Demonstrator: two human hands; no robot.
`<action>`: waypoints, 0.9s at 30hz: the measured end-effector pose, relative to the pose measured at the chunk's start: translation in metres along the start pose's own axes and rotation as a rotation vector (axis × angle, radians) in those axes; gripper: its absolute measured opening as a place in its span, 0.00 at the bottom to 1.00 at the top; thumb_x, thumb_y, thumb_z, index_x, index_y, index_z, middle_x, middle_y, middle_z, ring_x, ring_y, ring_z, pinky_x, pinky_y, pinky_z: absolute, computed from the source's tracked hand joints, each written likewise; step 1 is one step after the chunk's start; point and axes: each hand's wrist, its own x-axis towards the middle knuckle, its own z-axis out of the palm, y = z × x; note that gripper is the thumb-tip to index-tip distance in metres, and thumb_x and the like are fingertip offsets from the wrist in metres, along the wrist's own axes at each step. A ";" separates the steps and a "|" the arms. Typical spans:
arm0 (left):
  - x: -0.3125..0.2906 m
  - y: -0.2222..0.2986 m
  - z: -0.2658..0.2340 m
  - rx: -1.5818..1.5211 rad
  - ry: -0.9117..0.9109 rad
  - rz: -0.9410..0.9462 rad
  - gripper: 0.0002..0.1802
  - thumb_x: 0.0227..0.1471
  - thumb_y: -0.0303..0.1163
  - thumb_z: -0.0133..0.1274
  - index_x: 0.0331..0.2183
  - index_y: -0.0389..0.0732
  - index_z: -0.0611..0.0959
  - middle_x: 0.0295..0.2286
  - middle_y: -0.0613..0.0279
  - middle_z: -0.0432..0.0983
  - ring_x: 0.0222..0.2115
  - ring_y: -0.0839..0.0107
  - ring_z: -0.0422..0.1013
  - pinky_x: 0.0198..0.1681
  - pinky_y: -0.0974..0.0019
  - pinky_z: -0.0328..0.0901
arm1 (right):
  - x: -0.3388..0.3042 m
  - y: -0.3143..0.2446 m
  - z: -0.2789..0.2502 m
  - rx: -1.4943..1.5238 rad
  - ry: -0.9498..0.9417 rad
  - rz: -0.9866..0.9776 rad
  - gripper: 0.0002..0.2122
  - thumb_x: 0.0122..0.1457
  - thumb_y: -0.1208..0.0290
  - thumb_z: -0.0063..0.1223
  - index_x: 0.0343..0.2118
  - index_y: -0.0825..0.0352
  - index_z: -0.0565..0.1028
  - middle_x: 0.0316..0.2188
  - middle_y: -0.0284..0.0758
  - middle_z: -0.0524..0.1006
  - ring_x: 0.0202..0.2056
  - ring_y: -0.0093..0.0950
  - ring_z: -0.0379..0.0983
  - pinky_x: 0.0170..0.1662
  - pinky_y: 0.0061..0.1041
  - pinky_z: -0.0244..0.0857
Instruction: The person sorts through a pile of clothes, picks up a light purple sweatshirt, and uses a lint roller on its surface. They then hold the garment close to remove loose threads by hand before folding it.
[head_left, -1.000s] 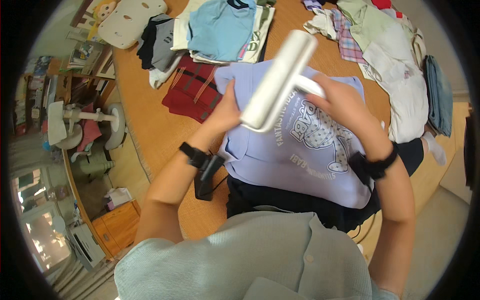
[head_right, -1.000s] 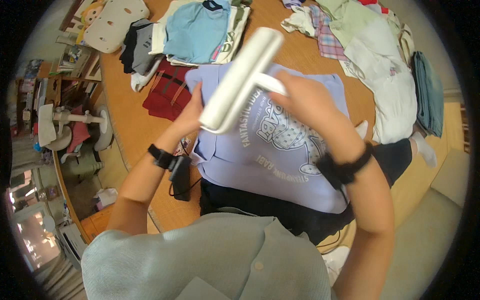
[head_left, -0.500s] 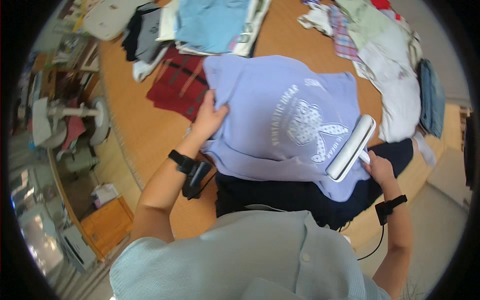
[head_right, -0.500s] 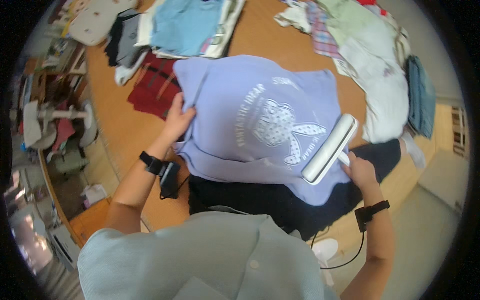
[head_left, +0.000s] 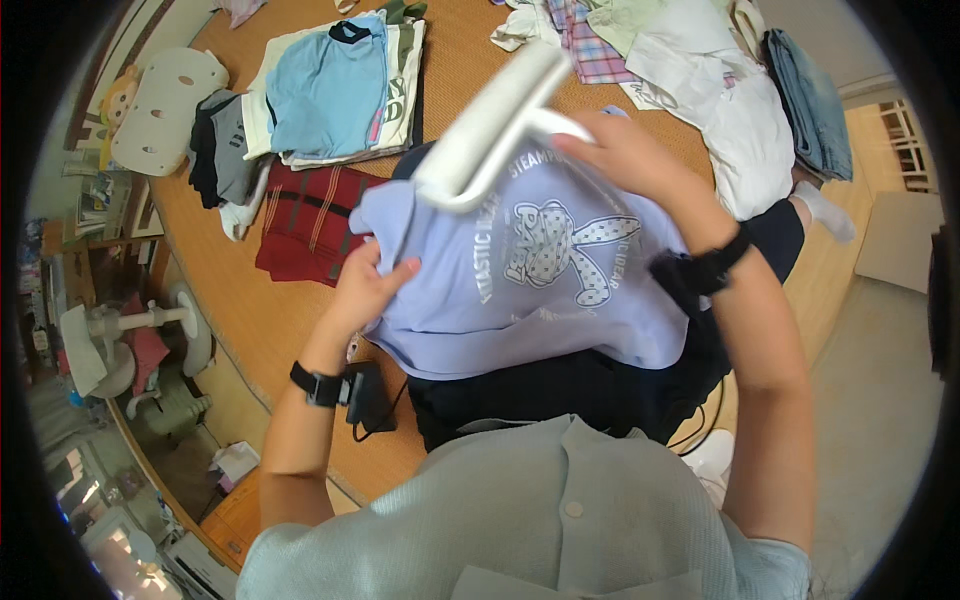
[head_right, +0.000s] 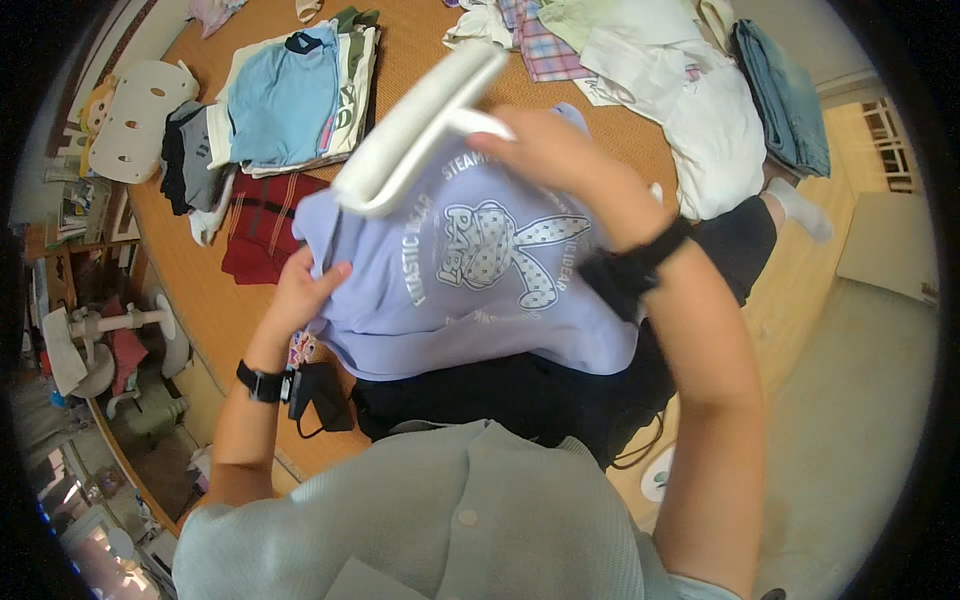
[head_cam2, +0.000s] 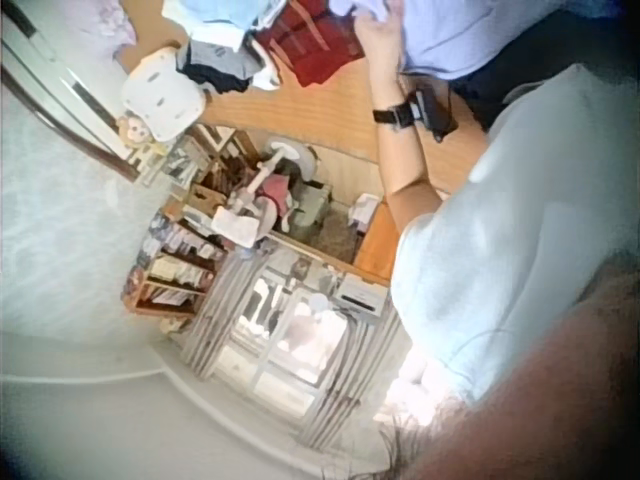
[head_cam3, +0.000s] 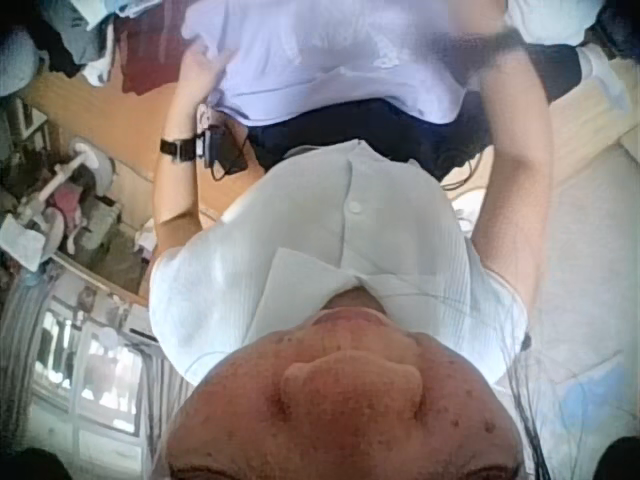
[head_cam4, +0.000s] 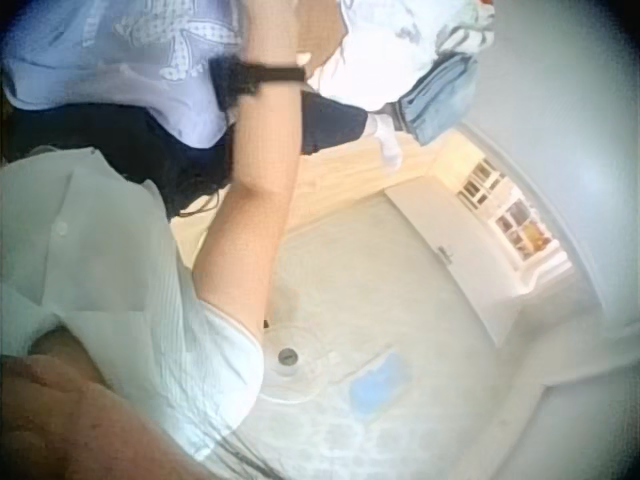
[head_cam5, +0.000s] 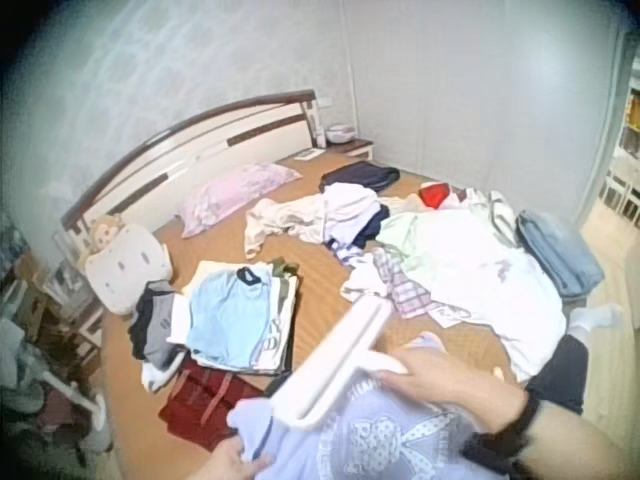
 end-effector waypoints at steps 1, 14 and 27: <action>-0.011 0.004 -0.004 0.014 0.002 -0.004 0.17 0.47 0.33 0.56 0.37 0.32 0.77 0.30 0.62 0.76 0.31 0.77 0.69 0.37 0.72 0.64 | 0.013 -0.010 0.014 -0.038 -0.059 -0.010 0.18 0.57 0.56 0.46 0.37 0.69 0.72 0.27 0.44 0.75 0.29 0.37 0.72 0.34 0.32 0.63; -0.075 -0.088 -0.121 -0.172 0.217 -0.362 0.10 0.37 0.29 0.57 0.26 0.35 0.78 0.21 0.69 0.73 0.21 0.80 0.66 0.26 0.76 0.60 | -0.219 0.112 -0.038 -0.541 -0.436 0.401 0.17 0.52 0.52 0.48 0.30 0.63 0.70 0.22 0.43 0.74 0.28 0.43 0.72 0.32 0.41 0.63; -0.039 -0.054 -0.089 0.249 0.094 -0.401 0.11 0.41 0.25 0.54 0.31 0.31 0.77 0.23 0.63 0.75 0.22 0.76 0.69 0.26 0.71 0.64 | -0.053 0.033 0.014 -0.023 -0.123 0.202 0.19 0.56 0.54 0.45 0.39 0.67 0.71 0.31 0.47 0.75 0.33 0.44 0.72 0.36 0.37 0.64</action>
